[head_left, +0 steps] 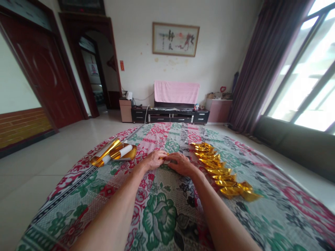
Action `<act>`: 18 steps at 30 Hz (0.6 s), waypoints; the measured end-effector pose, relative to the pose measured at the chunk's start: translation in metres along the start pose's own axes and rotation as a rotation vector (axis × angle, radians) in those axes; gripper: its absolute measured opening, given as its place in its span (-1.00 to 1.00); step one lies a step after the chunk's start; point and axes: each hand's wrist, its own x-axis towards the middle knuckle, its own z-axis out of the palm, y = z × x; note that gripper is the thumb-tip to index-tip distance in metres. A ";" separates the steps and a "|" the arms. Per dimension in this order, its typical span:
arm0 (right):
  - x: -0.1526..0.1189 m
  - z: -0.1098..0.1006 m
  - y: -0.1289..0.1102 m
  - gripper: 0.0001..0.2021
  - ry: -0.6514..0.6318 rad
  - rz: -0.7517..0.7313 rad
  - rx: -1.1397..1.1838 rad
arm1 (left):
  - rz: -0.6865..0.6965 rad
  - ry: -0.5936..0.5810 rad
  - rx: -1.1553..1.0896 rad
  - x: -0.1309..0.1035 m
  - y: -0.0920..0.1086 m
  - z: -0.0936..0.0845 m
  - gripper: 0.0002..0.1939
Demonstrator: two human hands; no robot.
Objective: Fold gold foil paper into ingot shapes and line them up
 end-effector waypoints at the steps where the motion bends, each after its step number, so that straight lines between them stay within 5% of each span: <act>1: 0.000 0.000 0.000 -0.68 0.004 -0.005 0.002 | 0.008 0.001 -0.002 0.000 0.000 0.000 -0.65; 18: 0.005 0.003 0.003 -0.78 0.098 -0.060 0.054 | 0.064 0.018 0.013 0.000 -0.001 0.000 -0.74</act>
